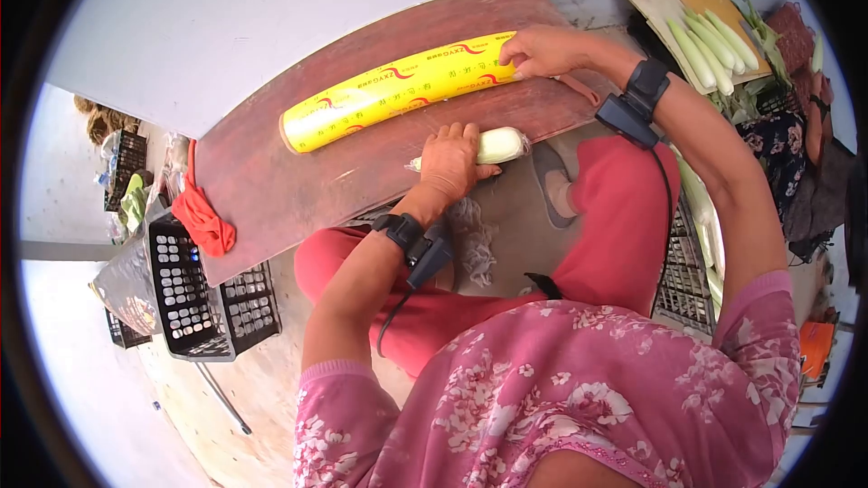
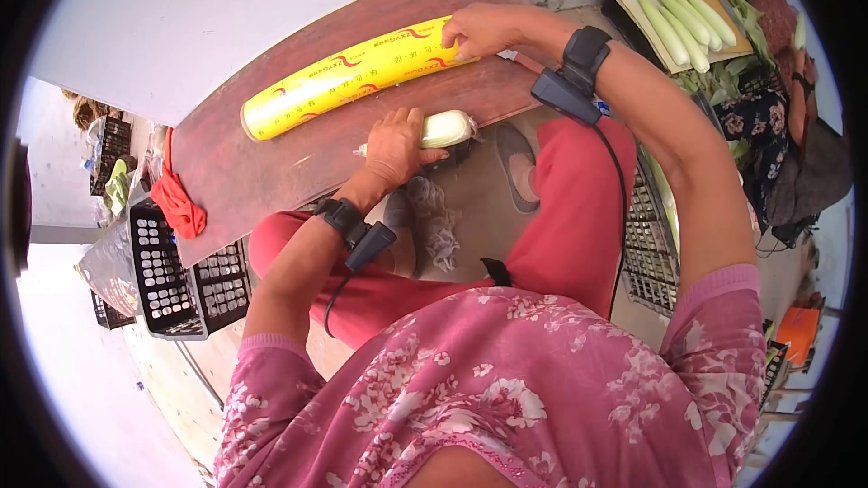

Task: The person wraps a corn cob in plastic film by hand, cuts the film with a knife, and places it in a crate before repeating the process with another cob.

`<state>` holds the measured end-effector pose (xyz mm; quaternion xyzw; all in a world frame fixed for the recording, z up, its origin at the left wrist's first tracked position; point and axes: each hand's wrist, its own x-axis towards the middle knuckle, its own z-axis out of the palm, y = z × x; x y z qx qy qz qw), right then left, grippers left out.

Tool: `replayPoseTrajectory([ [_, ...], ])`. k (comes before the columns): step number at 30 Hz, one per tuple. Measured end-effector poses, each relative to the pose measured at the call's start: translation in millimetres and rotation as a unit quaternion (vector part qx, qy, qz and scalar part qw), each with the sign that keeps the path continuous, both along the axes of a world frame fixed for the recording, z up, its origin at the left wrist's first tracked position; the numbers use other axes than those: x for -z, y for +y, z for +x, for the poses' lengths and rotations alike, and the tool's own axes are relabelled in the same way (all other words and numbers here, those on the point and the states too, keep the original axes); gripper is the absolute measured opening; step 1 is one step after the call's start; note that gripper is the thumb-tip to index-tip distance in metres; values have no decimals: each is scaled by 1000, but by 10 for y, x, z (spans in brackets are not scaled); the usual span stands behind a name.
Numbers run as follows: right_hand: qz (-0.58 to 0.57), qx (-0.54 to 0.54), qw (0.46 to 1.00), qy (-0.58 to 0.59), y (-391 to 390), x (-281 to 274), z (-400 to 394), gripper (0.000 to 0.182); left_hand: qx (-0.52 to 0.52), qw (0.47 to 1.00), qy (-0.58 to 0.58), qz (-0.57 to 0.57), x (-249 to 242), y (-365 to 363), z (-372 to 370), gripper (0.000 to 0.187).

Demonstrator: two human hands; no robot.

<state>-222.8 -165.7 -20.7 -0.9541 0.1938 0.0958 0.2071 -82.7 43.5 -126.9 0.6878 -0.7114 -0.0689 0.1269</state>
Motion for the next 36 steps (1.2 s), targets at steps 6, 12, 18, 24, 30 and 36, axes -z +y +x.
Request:
replayPoseTrajectory([
  [6,100,-1,994,-38,360,20,193,40,13,999,40,23,-48,-46,25,57],
  [12,171,98,971,-136,403,179,-18,47,5,951,292,99,-103,-122,179,57],
  [18,370,212,878,-217,443,27,-234,57,7,829,540,146,-375,-130,170,61],
  [24,441,219,830,-262,494,-90,-425,59,-7,745,650,151,-639,-161,43,64],
  [30,419,190,818,-345,557,-127,-462,63,-3,724,669,170,-763,-204,-24,57],
  [36,421,204,819,-332,562,-120,-454,48,18,803,581,133,-739,-247,-61,56],
])
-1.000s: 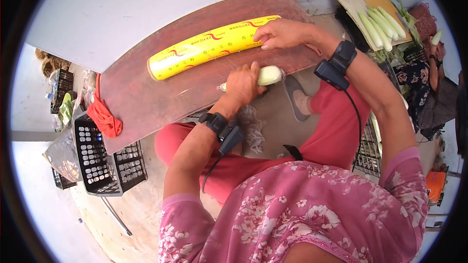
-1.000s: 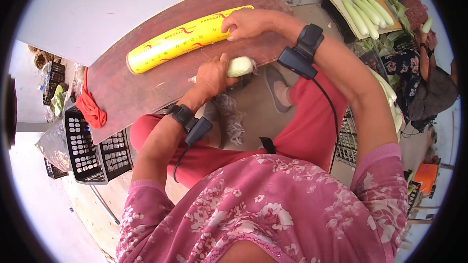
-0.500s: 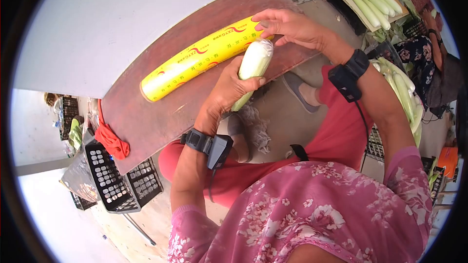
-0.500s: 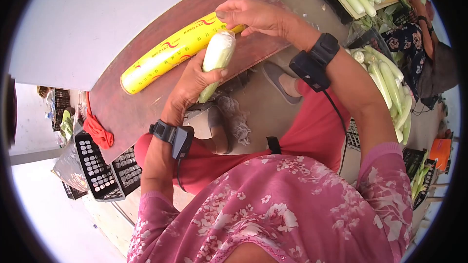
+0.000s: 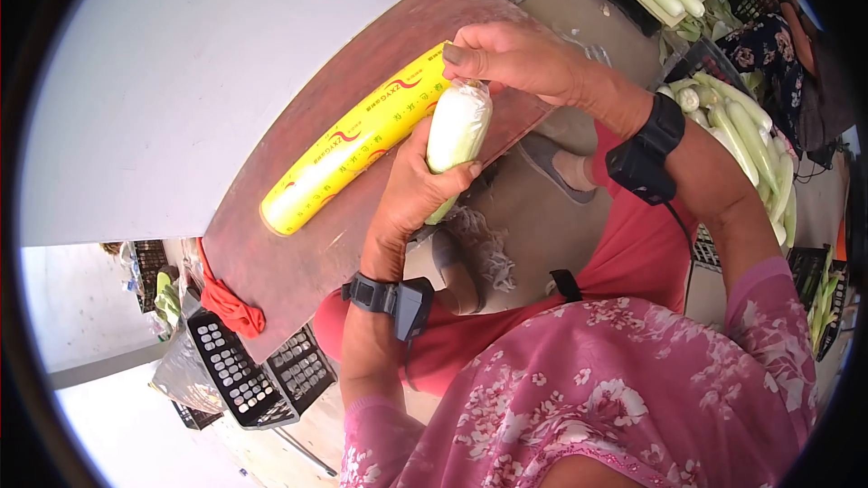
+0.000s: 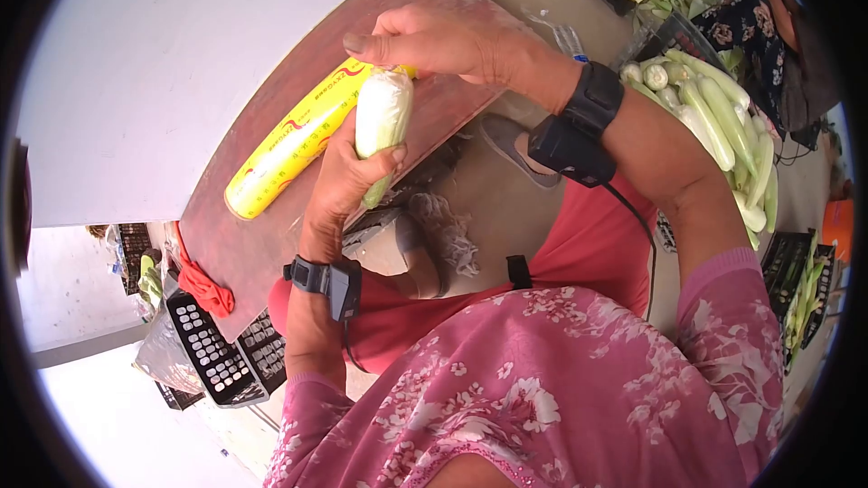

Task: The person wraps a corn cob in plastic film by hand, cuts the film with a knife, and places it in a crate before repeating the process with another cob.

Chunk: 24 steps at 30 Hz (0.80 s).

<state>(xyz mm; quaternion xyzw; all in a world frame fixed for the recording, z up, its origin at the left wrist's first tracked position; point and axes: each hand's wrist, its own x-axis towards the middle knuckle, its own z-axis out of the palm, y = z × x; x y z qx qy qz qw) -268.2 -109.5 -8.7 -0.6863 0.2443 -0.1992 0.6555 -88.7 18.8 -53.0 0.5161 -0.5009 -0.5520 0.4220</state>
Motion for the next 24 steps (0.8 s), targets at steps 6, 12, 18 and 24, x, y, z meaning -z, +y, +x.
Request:
replayPoseTrajectory([
  [6,-167,29,978,118,78,-76,2,33,-9,995,-90,-34,-51,9,-40,57],
  [12,-64,42,997,16,8,85,46,26,0,996,-76,-38,-22,17,-41,56],
  [18,-107,49,992,45,-35,43,40,24,48,992,96,66,-42,43,9,49],
  [24,-291,63,944,141,-84,43,46,21,62,979,171,89,-23,72,7,48],
])
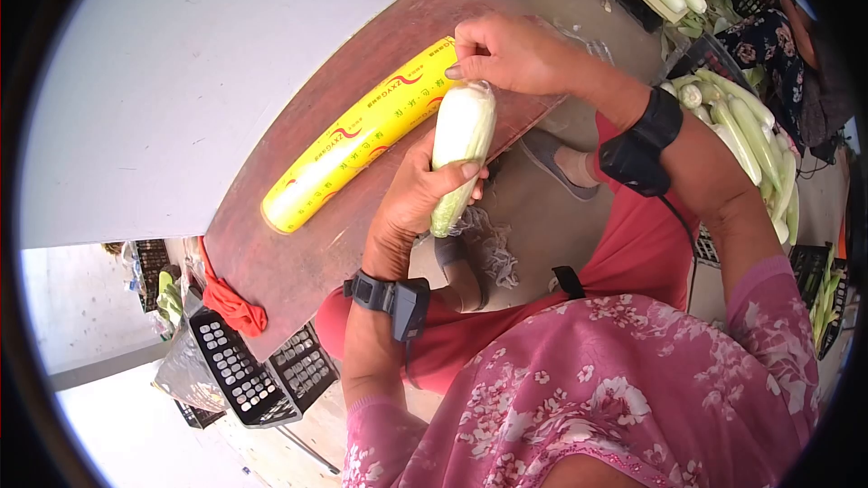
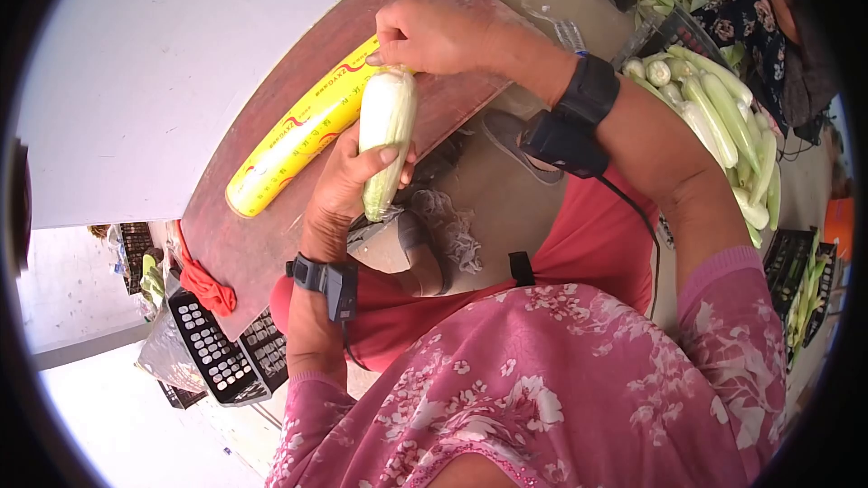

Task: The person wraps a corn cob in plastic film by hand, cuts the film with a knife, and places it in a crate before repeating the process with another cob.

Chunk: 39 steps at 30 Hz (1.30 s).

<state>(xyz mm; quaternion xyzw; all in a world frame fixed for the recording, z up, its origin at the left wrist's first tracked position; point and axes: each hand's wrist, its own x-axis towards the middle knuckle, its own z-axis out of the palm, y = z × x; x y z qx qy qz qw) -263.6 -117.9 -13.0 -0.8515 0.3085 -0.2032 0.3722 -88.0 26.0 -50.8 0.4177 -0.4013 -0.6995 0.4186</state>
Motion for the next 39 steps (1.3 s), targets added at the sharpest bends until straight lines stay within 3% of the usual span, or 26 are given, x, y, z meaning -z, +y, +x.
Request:
replayPoseTrajectory([
  [6,-52,-19,998,10,-3,-42,-25,21,16,997,71,-9,14,12,42,52],
  [9,11,-25,998,-52,-144,40,-61,20,22,991,128,-21,10,15,117,45],
  [12,266,-38,949,-163,-43,-166,-150,29,38,990,133,-29,-13,11,180,50],
  [15,285,-180,921,-197,29,-183,-156,45,62,990,122,-24,-37,27,193,55],
  [21,323,-284,885,-180,154,-249,-146,42,77,990,122,-2,-23,86,187,58],
  [26,284,-272,899,-191,104,-169,-120,24,75,988,133,0,-26,73,179,58],
  [29,259,-280,905,-187,80,-154,-114,17,70,992,100,-12,-16,76,168,76],
  [39,216,-268,923,-172,80,-188,-125,13,87,991,104,6,-40,86,170,69],
])
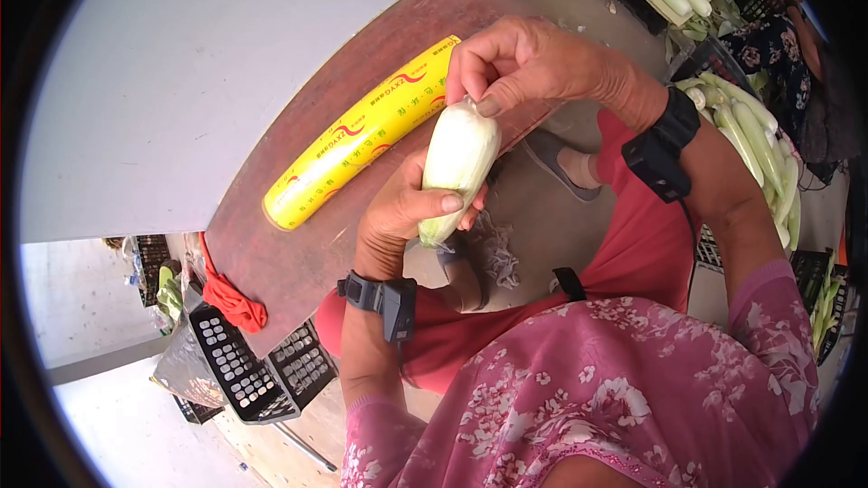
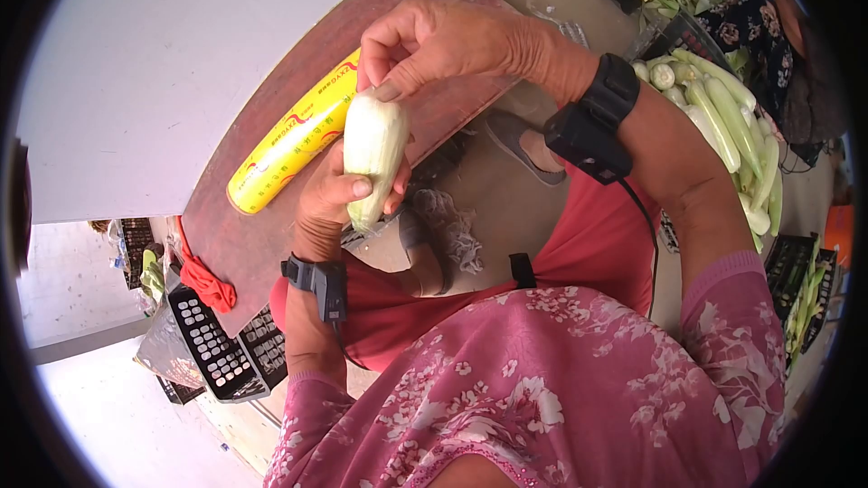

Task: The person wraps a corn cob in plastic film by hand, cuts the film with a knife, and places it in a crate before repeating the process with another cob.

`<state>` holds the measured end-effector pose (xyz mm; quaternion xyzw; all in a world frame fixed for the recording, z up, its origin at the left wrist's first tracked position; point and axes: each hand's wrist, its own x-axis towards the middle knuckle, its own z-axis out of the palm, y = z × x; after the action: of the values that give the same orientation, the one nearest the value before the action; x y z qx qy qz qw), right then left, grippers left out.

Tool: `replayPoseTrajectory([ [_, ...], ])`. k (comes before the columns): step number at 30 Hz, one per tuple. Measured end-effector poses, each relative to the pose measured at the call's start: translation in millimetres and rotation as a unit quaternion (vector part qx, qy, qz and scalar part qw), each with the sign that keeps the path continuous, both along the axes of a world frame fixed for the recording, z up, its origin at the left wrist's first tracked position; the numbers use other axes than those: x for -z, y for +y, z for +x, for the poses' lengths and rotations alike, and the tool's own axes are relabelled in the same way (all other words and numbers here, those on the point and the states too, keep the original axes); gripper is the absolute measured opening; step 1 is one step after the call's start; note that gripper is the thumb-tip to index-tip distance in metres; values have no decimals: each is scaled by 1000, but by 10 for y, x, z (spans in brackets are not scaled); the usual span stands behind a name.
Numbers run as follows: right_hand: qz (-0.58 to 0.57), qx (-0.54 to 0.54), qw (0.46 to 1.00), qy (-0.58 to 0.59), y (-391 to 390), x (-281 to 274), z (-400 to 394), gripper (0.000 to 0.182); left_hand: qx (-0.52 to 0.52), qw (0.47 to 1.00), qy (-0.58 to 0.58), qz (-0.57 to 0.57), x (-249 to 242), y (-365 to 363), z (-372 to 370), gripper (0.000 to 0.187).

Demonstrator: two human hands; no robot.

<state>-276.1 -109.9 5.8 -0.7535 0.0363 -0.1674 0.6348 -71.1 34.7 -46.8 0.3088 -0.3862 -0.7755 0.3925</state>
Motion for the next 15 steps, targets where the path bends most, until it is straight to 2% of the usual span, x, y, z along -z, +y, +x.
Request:
replayPoseTrajectory([
  [2,40,47,998,31,55,-55,-5,12,14,999,40,-1,20,-8,13,57],
  [8,65,61,996,13,48,35,51,11,38,996,83,-4,54,7,-27,58],
  [12,140,74,987,-4,41,53,65,24,55,989,134,-11,107,-18,-13,69],
  [15,232,7,972,-41,0,40,23,32,68,982,176,-22,121,-12,0,77],
])
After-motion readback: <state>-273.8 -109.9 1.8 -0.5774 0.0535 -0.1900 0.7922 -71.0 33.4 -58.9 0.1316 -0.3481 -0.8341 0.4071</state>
